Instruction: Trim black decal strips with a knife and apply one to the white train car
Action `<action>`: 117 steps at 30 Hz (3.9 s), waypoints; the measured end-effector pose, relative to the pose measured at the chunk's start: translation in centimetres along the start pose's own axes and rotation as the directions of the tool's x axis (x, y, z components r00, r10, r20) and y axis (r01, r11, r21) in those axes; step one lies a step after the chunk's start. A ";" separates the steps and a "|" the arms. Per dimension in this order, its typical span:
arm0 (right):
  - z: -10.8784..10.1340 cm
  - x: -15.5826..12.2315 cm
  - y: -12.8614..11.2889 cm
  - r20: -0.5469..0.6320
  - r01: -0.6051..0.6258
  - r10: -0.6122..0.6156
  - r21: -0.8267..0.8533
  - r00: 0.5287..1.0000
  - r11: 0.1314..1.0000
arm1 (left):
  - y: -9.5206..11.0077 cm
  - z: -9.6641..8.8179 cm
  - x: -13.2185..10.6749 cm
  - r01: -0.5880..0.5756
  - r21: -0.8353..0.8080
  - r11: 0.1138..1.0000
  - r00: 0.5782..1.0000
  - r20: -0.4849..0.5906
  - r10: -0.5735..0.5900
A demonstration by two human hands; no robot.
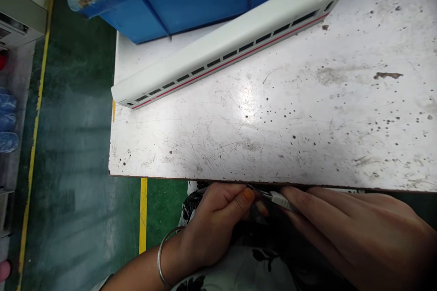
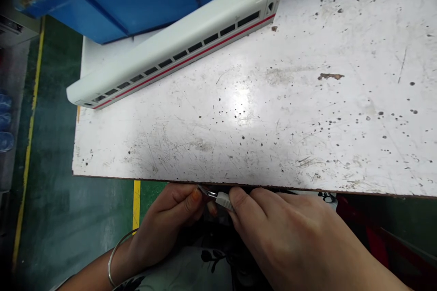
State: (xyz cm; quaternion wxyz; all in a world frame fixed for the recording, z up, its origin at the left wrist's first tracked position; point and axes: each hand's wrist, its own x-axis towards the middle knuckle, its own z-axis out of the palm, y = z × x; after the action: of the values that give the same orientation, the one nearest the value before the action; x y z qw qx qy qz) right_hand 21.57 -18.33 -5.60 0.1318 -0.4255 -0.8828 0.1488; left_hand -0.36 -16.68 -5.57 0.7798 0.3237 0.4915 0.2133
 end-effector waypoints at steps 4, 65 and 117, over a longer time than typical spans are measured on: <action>0.4 -1.1 -0.2 0.033 -0.005 0.006 -0.015 0.999 1.000 | 0.1 0.0 0.0 0.013 0.002 1.000 1.000 -0.005 -0.013; -0.2 -0.2 -0.6 0.063 -0.035 0.030 0.074 0.998 0.997 | 0.0 0.3 0.0 0.028 -0.040 0.999 0.999 -0.037 -0.029; 0.9 -0.2 -1.1 -0.124 -0.035 0.054 0.153 0.991 0.988 | 1.1 -0.3 -1.5 0.146 -0.220 0.965 0.975 -0.134 -0.178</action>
State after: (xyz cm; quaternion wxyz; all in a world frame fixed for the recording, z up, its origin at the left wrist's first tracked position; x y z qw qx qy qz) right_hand 20.58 -19.30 -6.05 0.2160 -0.4428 -0.8492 0.1903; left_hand -1.30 -16.83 -3.91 0.7843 0.1814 0.5497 0.2233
